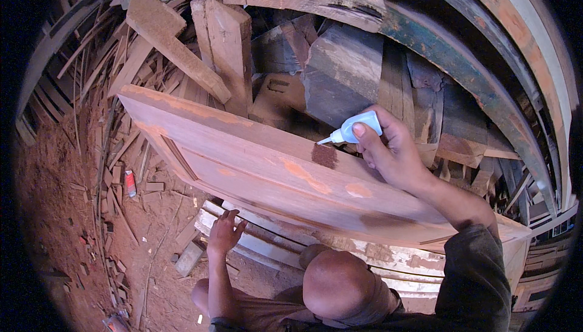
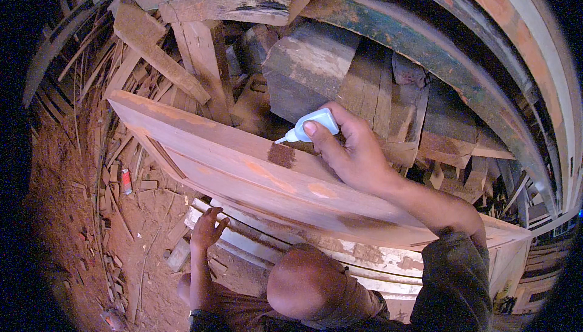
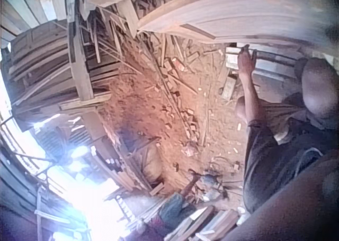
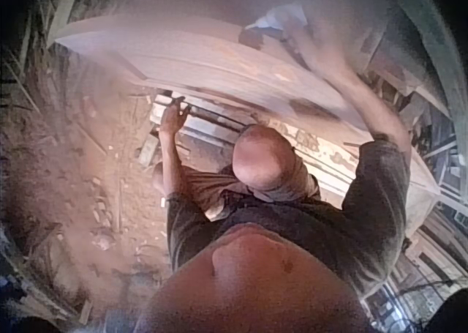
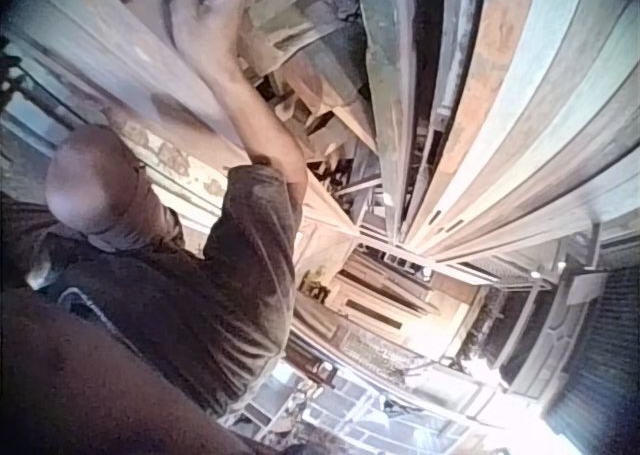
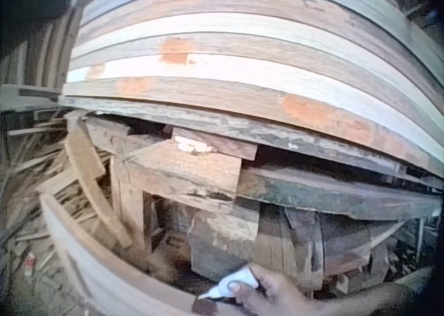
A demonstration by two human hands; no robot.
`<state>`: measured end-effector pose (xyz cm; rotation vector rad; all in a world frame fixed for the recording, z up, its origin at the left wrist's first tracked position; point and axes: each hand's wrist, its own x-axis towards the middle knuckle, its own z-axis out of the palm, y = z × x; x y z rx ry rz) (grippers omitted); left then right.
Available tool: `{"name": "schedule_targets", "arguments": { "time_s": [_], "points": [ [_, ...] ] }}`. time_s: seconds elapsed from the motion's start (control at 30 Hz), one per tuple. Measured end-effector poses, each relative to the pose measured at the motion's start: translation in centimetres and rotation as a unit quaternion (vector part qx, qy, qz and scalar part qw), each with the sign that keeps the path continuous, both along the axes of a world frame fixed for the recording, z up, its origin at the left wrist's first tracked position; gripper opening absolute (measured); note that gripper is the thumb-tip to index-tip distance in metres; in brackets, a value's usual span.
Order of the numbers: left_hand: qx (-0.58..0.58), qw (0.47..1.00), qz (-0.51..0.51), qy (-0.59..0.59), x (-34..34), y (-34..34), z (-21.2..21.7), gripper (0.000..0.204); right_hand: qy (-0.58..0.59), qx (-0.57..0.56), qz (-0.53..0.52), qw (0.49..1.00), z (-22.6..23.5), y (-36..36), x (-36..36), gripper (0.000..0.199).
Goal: The person assembles wooden door panels by applying wood filler to gaps and applying glue to the edges. They handle a bucket of filler, a small stick, and a glue bottle while working on a large wooden door frame in a workshop.
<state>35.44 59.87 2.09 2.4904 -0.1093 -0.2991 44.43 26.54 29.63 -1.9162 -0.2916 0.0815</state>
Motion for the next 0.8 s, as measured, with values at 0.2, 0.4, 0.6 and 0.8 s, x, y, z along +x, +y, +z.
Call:
{"name": "schedule_targets", "arguments": {
  "time_s": [0.2,0.4,0.6,0.8],
  "points": [
    [0.017,1.000,0.009,0.014,0.0,-0.2,0.6,0.043,0.033,0.073,-0.017,0.997,0.1,-0.5,0.3,0.020],
    [0.034,0.999,-0.006,-0.006,-1.6,-0.8,3.9,0.044,0.038,0.100,0.057,0.993,-0.2,-0.9,0.7,0.029],
    [0.007,1.000,0.025,-0.001,-6.0,-2.6,8.3,0.043,-0.025,0.101,-0.026,0.994,-1.1,-0.4,-0.2,0.060],
    [-0.116,0.988,0.093,0.040,-8.9,-6.8,12.1,0.045,-0.007,-0.056,-0.068,0.996,3.5,-3.1,-2.8,0.040]
  ]
}}
